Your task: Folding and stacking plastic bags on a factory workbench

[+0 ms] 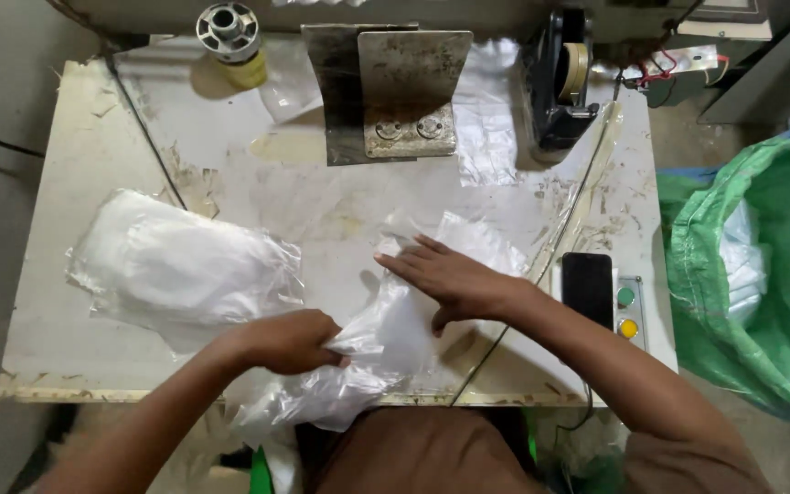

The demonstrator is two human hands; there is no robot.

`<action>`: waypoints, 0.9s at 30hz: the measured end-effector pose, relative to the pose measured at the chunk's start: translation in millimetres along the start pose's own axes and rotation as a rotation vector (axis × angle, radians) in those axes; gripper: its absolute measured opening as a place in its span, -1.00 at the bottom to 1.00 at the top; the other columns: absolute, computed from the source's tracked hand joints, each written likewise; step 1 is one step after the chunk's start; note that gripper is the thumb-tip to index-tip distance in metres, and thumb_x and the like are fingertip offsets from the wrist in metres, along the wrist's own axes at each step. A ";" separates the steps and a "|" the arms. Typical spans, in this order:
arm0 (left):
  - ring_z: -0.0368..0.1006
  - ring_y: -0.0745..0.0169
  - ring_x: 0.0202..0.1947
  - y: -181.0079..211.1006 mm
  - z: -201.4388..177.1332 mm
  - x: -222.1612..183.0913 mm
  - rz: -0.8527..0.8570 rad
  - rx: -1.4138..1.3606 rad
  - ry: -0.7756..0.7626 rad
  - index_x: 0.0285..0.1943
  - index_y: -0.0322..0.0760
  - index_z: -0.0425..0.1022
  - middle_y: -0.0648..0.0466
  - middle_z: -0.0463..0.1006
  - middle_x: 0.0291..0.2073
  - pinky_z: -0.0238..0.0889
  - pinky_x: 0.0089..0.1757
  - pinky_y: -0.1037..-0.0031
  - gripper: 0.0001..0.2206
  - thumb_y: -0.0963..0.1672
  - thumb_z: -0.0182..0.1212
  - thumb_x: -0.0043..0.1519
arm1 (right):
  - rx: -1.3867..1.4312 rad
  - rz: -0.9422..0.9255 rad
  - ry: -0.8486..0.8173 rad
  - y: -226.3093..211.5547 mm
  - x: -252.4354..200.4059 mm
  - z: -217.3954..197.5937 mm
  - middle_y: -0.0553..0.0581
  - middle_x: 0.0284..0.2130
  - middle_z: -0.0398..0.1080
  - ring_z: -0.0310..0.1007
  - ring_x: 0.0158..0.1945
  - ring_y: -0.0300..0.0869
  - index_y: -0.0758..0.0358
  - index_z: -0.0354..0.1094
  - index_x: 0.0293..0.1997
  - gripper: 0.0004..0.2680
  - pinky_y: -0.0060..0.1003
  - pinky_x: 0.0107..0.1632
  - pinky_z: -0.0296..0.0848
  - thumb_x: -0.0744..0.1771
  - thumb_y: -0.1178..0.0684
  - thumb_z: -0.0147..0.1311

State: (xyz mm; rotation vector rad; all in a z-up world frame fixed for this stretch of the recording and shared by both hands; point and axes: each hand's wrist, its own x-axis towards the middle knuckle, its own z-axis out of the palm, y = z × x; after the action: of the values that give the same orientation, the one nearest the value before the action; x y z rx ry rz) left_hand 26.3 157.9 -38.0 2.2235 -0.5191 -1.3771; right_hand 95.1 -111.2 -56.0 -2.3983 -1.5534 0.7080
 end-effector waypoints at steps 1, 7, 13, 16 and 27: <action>0.55 -0.42 -0.26 -8.3 17.0 -1.1 0.002 0.002 -0.003 -0.28 -0.43 0.56 -0.32 0.60 -0.42 0.37 -0.20 0.01 -0.64 0.02 0.25 0.23 | 0.002 0.004 0.001 5.9 2.2 28.2 0.31 0.30 0.25 0.12 0.41 0.13 0.29 -0.36 0.58 0.15 0.16 0.55 -0.28 -0.07 -0.16 0.56; 0.23 -0.19 -0.63 -57.3 100.8 26.9 0.061 0.367 0.722 -0.41 -0.20 0.17 -0.03 0.32 -0.58 -0.07 -0.58 0.05 -0.74 -0.37 -0.01 -0.13 | -0.163 -0.035 0.466 2.2 -7.7 93.0 0.16 -0.34 0.33 0.22 -0.26 -0.05 0.22 0.31 -0.29 -0.90 -0.12 -0.19 0.24 0.27 0.31 0.10; 0.21 0.31 -0.78 -41.2 94.5 33.5 -0.084 0.364 0.665 -0.22 -0.23 0.38 0.21 0.38 -0.70 0.22 -0.65 0.41 -0.80 -0.30 -0.16 0.22 | -0.159 -0.157 0.619 25.7 -20.6 107.8 -0.24 -0.74 0.06 0.13 -0.76 -0.38 0.08 0.19 -0.44 -0.76 -0.42 -0.73 0.27 0.46 0.15 -0.09; 0.55 0.19 -0.62 -56.9 81.5 33.2 -0.126 0.715 0.899 -0.31 0.09 0.29 0.28 0.42 -0.63 0.38 -0.53 0.29 -0.93 -0.08 -0.08 0.22 | -0.468 0.026 0.679 38.8 -21.2 100.9 -0.08 -0.73 0.12 0.19 -0.71 -0.18 -0.03 0.23 -0.37 -0.87 -0.28 -0.53 0.30 0.36 0.14 -0.11; 0.56 0.06 -0.61 -62.3 80.2 55.9 0.170 0.682 0.925 -0.28 0.04 0.38 0.18 0.48 -0.65 0.39 -0.51 0.23 -0.92 -0.03 0.03 0.21 | -0.303 -0.014 0.661 21.0 -17.6 100.7 -0.06 -0.72 0.26 0.40 -0.62 -0.15 -0.03 0.24 -0.35 -0.90 -0.25 -0.46 0.45 0.37 0.07 -0.08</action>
State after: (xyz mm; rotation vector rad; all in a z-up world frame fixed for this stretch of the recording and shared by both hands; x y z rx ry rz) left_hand -17.9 163.2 -145.0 2.9007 -0.8540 0.0427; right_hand 56.6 -145.2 -146.8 -2.4391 -1.4417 -0.3368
